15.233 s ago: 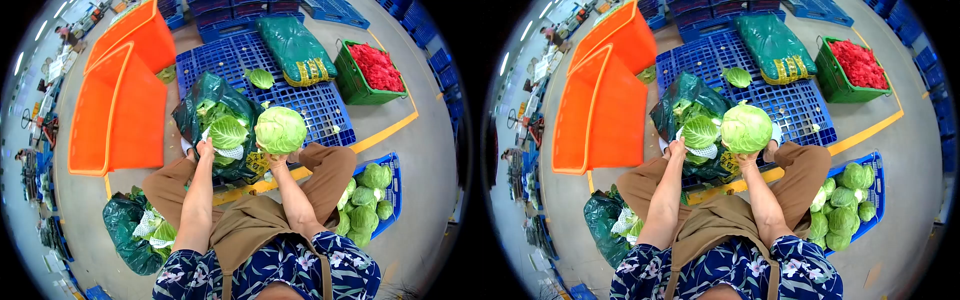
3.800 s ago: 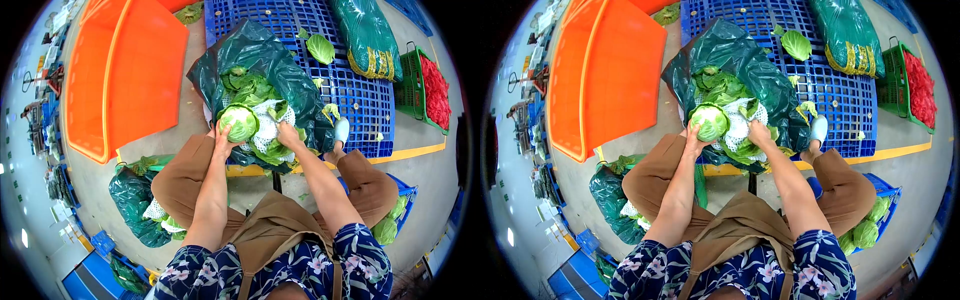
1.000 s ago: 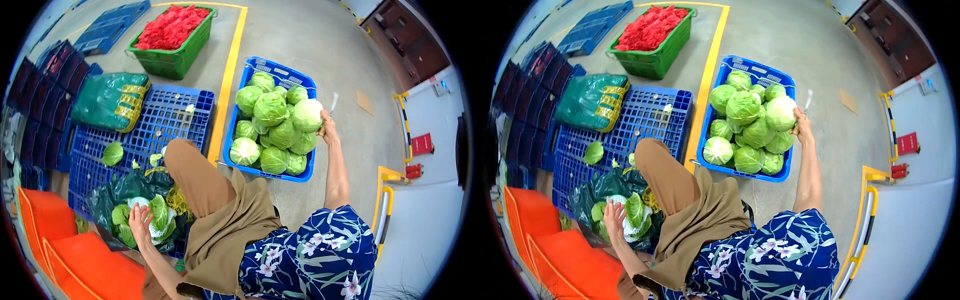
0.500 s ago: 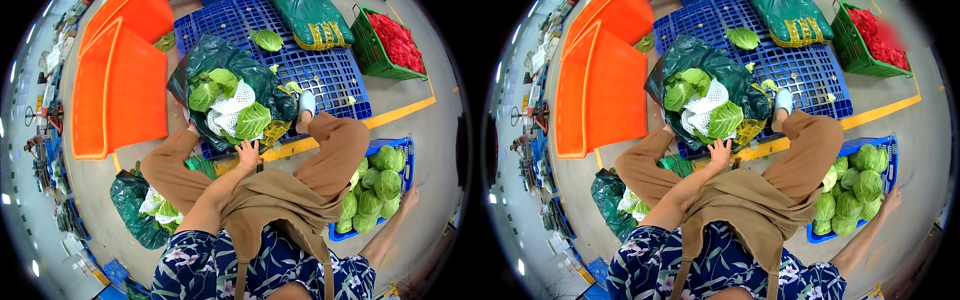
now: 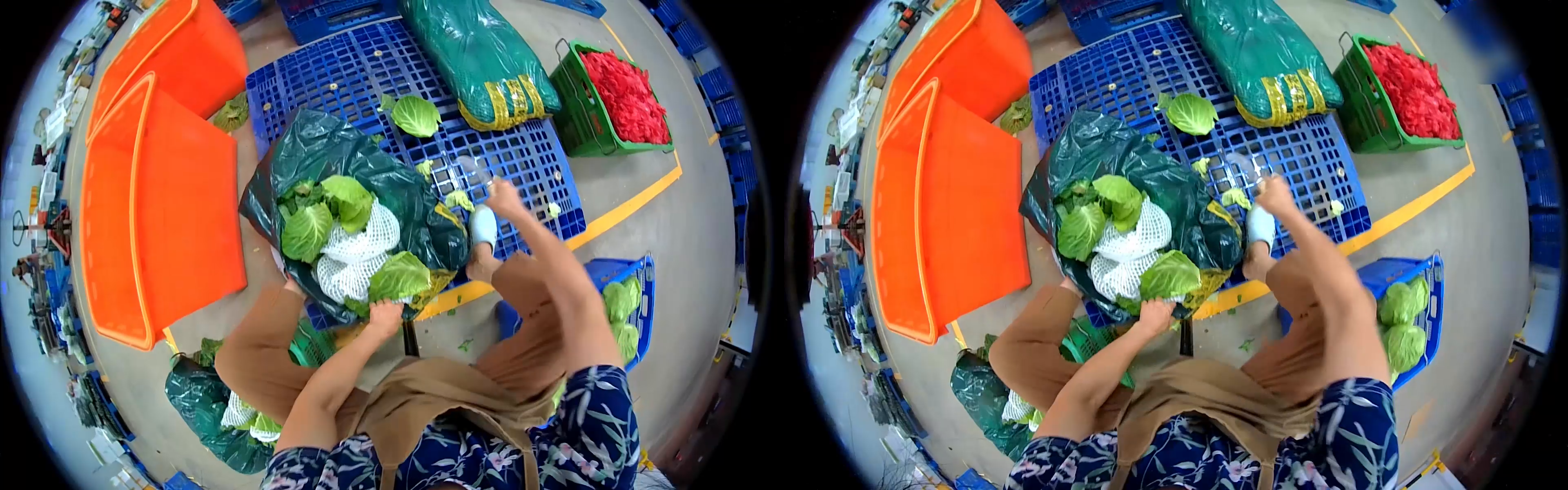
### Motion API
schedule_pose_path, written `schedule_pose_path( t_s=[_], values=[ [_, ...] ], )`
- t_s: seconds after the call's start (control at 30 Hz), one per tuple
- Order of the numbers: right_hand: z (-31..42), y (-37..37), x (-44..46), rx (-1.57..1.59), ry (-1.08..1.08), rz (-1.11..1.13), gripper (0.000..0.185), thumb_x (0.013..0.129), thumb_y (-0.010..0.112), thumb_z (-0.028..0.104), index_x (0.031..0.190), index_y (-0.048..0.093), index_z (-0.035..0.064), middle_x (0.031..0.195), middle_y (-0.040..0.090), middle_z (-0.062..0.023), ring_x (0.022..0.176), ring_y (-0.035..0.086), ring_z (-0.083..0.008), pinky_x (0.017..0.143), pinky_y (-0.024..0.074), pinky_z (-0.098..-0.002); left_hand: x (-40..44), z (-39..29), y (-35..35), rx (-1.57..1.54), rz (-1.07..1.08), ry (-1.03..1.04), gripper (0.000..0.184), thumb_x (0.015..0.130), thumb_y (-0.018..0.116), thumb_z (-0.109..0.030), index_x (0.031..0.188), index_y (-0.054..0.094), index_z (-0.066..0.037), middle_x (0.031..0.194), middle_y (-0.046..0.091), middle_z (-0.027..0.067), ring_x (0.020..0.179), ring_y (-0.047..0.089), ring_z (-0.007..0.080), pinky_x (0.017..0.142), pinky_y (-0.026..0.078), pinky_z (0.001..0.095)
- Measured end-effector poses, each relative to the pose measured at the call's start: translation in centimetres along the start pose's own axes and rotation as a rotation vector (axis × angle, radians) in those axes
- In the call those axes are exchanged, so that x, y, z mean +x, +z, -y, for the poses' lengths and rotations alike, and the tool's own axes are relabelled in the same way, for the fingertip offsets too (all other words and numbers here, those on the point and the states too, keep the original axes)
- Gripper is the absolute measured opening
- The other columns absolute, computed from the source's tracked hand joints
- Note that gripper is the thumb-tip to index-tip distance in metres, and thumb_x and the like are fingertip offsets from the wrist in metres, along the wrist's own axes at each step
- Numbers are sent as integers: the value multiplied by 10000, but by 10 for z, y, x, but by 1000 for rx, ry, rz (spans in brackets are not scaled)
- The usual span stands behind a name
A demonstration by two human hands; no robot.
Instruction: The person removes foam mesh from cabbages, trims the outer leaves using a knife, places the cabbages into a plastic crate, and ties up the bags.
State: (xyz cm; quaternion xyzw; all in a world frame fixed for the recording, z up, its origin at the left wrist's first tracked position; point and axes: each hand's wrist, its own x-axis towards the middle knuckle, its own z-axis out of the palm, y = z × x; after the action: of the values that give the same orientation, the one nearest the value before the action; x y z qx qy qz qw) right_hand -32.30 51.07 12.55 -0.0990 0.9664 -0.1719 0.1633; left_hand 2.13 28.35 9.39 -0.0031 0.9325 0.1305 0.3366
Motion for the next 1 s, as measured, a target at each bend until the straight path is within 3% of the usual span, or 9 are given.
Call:
schedule_pose_path(
  t_s=[0.07,0.17,0.23,0.37,0.47,0.63,0.77,0.87,1.0],
  values=[
    [-12,78,45,28,46,-3,493,664,660,105,1150,591,68,989,628,-239,901,628,-371,798,504,-439,7,2,-45,-176,299,61,265,776,661,-304,962,662,-114,980,634,169,947,609,322,804,469,453],
    [20,122,52,71,340,20,540,713,633,85,1240,548,171,1304,436,-222,1060,546,-409,895,465,-462,15,15,-110,-508,392,380,369,815,638,-362,1013,647,-51,852,666,161,827,650,302,725,501,401],
    [30,142,48,74,451,22,512,760,611,106,1248,528,236,1344,382,-200,1125,490,-434,913,447,-494,37,17,-184,-865,556,392,405,861,616,-331,1141,584,-39,798,671,77,749,639,140,696,504,308],
    [19,169,49,-64,453,-59,295,764,626,150,1054,595,105,1115,559,-170,972,574,-385,808,480,-474,137,38,-250,-1305,-60,284,304,850,640,-165,1114,577,-26,789,646,45,766,629,137,694,513,284],
    [9,176,62,224,527,-197,228,750,649,196,913,618,38,903,617,-161,825,608,-349,749,483,-447,244,61,-277,-776,-516,88,353,833,634,-162,1164,559,-66,853,658,68,764,636,199,711,502,324],
    [58,177,106,844,322,-294,237,688,714,145,872,634,19,895,604,-158,814,576,-292,801,458,-367,388,66,-256,-975,-325,-167,539,842,581,-210,1354,428,-140,1292,509,204,1157,512,334,948,404,378],
    [95,207,127,408,429,-332,244,740,664,137,966,640,50,1090,582,-90,1027,516,-328,891,439,-417,455,86,-217,-1345,-429,-305,402,836,613,-225,1173,596,-5,1139,624,153,1061,576,240,879,435,330],
    [102,213,136,349,537,-346,180,734,642,108,910,645,72,1017,605,-80,980,516,-323,841,430,-446,435,98,-245,-1328,-567,-437,286,834,658,-187,1047,656,3,1003,663,125,902,603,195,799,460,322],
    [76,215,138,195,320,-451,98,719,604,100,810,633,79,856,619,-136,822,560,-342,731,444,-460,373,135,-294,-1341,-854,-209,239,753,709,-119,960,696,0,887,689,92,790,619,152,728,474,286]
  ],
)
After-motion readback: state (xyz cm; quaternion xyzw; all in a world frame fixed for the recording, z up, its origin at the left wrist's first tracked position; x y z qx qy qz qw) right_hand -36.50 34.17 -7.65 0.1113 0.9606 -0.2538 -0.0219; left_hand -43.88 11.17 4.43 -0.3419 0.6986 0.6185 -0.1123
